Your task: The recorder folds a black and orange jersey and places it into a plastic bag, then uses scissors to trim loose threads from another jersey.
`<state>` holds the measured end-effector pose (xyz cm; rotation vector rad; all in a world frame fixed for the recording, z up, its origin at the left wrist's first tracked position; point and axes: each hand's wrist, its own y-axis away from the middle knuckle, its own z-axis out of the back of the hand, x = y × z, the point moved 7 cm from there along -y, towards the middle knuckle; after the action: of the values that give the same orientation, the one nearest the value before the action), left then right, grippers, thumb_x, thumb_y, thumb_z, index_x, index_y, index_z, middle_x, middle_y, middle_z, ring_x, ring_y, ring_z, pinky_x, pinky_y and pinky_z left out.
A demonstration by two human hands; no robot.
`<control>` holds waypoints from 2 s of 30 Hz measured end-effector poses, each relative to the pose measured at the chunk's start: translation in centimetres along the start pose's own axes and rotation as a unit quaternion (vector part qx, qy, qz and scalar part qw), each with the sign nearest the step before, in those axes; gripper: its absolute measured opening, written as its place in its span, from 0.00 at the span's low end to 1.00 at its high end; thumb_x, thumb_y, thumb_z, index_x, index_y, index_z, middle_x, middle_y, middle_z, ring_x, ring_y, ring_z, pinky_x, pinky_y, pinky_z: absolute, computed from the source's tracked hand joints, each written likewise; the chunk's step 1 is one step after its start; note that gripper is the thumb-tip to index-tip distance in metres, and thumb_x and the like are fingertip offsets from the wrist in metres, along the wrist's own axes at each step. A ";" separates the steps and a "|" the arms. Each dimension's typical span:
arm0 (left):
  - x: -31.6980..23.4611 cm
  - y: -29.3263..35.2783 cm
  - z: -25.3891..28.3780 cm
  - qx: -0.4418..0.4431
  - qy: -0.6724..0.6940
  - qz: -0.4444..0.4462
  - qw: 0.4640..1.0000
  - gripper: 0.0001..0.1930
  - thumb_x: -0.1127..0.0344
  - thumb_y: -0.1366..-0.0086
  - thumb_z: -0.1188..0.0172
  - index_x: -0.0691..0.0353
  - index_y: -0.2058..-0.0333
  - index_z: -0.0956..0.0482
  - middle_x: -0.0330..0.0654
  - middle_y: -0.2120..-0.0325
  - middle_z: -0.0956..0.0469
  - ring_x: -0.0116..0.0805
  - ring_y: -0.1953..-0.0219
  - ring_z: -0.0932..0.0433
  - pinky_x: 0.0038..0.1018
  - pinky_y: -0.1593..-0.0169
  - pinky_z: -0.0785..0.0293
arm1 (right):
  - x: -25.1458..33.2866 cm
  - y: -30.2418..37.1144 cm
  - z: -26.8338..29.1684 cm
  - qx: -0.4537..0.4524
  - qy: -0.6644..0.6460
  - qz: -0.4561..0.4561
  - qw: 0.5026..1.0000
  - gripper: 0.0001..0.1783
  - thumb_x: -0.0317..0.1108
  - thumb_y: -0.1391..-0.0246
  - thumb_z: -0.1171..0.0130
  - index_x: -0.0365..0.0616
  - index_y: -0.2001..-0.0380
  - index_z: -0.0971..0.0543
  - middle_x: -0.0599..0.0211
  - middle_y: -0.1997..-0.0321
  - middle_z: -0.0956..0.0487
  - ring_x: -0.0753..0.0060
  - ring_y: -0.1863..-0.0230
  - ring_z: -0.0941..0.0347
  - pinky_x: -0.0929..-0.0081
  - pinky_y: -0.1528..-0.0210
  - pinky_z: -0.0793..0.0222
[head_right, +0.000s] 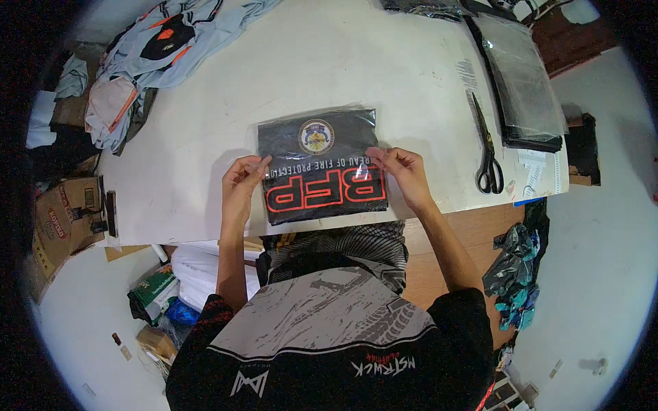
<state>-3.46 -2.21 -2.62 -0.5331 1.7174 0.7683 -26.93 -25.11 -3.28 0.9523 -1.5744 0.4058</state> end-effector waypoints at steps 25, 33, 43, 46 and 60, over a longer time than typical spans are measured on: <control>-0.3 2.0 0.8 -0.046 -0.120 0.007 0.992 0.10 0.71 0.34 0.41 0.62 0.55 0.20 0.34 0.75 0.23 0.20 0.69 0.24 0.18 0.68 0.31 | -0.9 2.1 1.7 -0.053 0.122 -0.094 0.987 0.16 0.42 0.37 0.44 0.42 0.76 0.24 0.67 0.73 0.20 0.79 0.75 0.25 0.80 0.71 0.30; 1.1 2.6 1.1 -0.085 -0.093 -0.016 0.992 0.09 0.72 0.36 0.39 0.63 0.58 0.26 0.37 0.75 0.21 0.22 0.71 0.23 0.19 0.69 0.32 | -1.1 2.2 1.8 -0.074 0.118 -0.082 0.987 0.15 0.38 0.39 0.41 0.37 0.74 0.23 0.64 0.72 0.20 0.76 0.73 0.23 0.78 0.68 0.25; 1.4 2.5 0.9 -0.080 -0.147 -0.019 0.986 0.09 0.72 0.38 0.36 0.65 0.61 0.26 0.38 0.75 0.22 0.21 0.72 0.24 0.18 0.68 0.31 | -0.9 2.3 2.3 -0.104 0.195 -0.037 0.975 0.13 0.35 0.40 0.40 0.34 0.73 0.22 0.65 0.74 0.20 0.78 0.75 0.25 0.79 0.71 0.27; 0.8 2.7 1.2 -0.119 -0.270 -0.054 0.954 0.07 0.71 0.40 0.35 0.63 0.64 0.23 0.36 0.78 0.23 0.21 0.75 0.27 0.20 0.72 0.33 | -0.2 2.2 1.8 -0.121 0.295 0.016 0.948 0.12 0.33 0.42 0.38 0.33 0.73 0.23 0.63 0.76 0.21 0.77 0.77 0.26 0.77 0.73 0.28; -7.1 3.2 -1.3 -0.159 -0.469 -0.271 0.825 0.15 0.66 0.44 0.31 0.64 0.58 0.21 0.48 0.54 0.24 0.48 0.48 0.28 0.37 0.46 0.33 | 8.2 2.0 -4.5 -0.187 0.611 0.264 0.722 0.26 0.32 0.45 0.41 0.41 0.43 0.30 0.46 0.35 0.37 0.39 0.36 0.41 0.49 0.37 0.43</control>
<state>-4.58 -1.25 5.11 -0.6720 0.4744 0.7124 -25.26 -23.54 5.98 -0.2090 -0.5642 0.8466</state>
